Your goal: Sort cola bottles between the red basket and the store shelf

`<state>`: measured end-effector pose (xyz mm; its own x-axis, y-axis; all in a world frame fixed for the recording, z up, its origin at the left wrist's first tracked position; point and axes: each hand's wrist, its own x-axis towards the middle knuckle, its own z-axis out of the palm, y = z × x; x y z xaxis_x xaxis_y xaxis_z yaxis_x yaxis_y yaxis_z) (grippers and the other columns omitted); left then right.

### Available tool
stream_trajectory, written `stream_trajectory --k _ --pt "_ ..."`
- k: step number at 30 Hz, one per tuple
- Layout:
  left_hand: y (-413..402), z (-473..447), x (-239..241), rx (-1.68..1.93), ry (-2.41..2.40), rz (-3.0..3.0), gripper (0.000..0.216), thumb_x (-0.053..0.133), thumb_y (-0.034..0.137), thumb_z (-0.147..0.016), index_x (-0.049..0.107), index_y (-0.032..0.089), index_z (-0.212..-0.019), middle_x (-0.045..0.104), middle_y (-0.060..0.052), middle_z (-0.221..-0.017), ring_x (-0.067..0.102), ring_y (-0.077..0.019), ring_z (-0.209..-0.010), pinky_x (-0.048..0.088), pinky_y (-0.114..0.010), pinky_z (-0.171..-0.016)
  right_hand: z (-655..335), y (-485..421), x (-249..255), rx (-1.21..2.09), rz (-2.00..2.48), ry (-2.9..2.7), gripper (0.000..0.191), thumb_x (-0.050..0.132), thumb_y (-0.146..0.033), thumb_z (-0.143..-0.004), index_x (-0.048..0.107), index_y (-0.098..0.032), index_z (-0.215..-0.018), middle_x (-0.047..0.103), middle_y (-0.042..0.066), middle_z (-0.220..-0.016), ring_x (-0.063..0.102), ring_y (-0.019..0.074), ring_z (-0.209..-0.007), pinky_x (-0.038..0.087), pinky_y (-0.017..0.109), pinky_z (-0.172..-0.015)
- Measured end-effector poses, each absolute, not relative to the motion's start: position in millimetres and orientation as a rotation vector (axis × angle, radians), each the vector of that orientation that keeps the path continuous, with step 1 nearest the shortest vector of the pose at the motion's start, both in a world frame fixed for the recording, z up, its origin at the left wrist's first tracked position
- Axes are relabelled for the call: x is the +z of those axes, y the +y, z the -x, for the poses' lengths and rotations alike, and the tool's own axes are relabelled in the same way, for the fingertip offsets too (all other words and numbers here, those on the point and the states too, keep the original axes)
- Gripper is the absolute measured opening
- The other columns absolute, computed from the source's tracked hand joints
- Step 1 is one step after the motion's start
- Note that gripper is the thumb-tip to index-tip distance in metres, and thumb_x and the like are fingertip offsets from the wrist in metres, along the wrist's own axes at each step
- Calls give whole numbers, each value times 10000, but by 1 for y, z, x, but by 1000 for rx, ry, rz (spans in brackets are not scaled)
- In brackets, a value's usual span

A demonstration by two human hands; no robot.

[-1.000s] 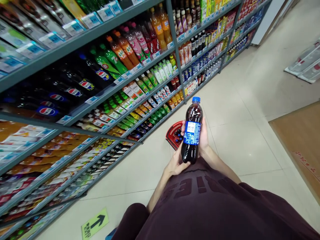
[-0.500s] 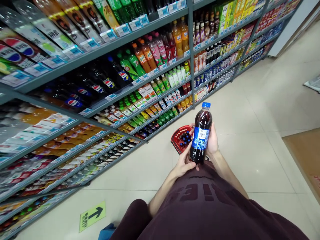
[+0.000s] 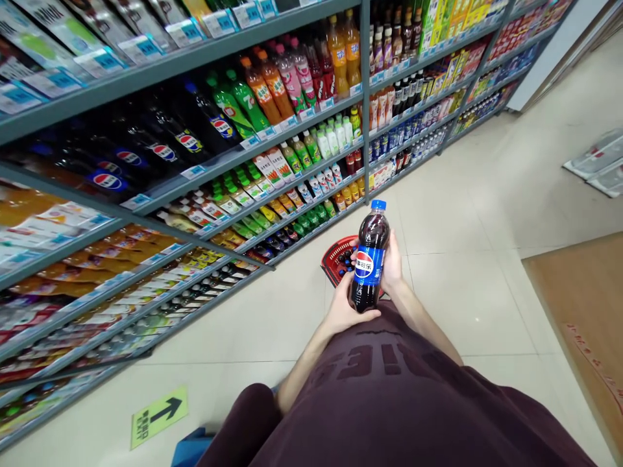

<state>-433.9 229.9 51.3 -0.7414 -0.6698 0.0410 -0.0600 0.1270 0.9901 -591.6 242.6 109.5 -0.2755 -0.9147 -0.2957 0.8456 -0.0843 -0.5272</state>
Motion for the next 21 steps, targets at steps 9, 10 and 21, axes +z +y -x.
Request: stream_trajectory --k 9,10,21 --pt "234 430 50 -1948 -1740 -619 970 1030 429 -503 602 113 -1315 690 -109 -1062 683 -251 -964 578 -355 -868 599 252 97 -1657 311 631 879 403 -976 -777 677 -167 -982 640 41 -691 582 124 -578 564 263 -588" --pt "235 429 48 -1973 -1719 -610 978 1028 430 -514 595 113 -1333 669 -84 -1000 666 -213 -883 571 -315 -796 599 252 98 -1690 317 628 836 452 -951 -780 674 -179 -1014 654 36 -729 575 113 -583 568 257 -600" --pt "228 424 54 -2058 -1680 -384 933 917 348 -727 467 180 -1527 432 58 -833 400 -33 -563 398 -161 -519 598 254 117 -1805 210 716 802 446 -859 -821 636 -226 -1277 601 -2 -746 505 86 -555 552 264 -621"
